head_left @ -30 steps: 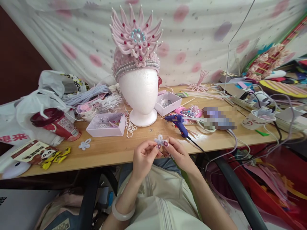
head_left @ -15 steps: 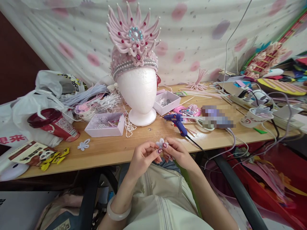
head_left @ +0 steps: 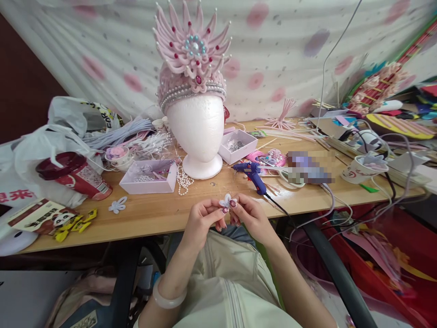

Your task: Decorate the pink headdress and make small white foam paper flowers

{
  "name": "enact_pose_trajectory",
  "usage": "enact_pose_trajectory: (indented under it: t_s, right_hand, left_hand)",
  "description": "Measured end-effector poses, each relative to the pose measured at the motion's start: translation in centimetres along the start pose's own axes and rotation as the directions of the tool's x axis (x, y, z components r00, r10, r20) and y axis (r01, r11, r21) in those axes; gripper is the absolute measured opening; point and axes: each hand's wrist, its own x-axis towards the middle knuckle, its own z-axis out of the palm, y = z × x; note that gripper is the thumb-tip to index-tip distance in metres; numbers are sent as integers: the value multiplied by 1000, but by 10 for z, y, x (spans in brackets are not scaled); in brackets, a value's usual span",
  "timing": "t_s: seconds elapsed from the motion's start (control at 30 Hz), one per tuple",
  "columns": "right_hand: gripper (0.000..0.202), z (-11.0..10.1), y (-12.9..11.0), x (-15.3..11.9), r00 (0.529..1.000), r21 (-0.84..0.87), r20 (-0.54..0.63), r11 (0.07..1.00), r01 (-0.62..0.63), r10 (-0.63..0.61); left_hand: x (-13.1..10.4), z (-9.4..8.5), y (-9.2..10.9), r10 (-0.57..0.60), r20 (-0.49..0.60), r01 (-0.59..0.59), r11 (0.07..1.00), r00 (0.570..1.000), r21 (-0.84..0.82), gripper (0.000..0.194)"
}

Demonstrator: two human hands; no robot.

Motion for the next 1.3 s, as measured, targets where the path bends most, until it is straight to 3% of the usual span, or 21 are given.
enact_pose_trajectory:
  t_s: [0.3, 0.43, 0.67, 0.77, 0.87, 1.0, 1.17, 1.3]
  right_hand:
    - [35, 11, 1, -3, 998, 51, -43, 998, -33, 35]
    - [36, 12, -3, -6, 993, 43, -95, 997, -66, 70]
    - [36, 17, -12, -7, 974, 176, -183, 979, -101, 133]
    - [35, 19, -13, -5, 965, 245, -189, 961, -132, 181]
    - [35, 19, -12, -3, 962, 341, -164, 927, -155, 220]
    - [33, 20, -9, -2, 966, 415, -131, 897, -150, 223]
    - [32, 22, -5, -1, 976, 446, -127, 889, -102, 175]
    - [31, 22, -2, -1, 984, 441, -94, 892, -97, 154]
  left_hand:
    - [-2, 1, -8, 98, -139, -99, 995, 985, -1, 17]
    - [-5, 0, -7, 160, -125, -145, 982, 979, 125, 17]
    - [-5, -6, -2, 263, -58, -240, 936, 963, 257, 9]
    - [-4, -9, 0, 397, -23, -347, 827, 918, 443, 10]
    - [-4, -12, 0, 552, 44, -460, 645, 833, 610, 13]
    - [-5, -17, -2, 607, 141, -526, 521, 782, 673, 18]
    - [-5, -19, -1, 590, 173, -534, 518, 788, 668, 23]
    - [-3, -18, 1, 448, 110, -430, 716, 887, 549, 23]
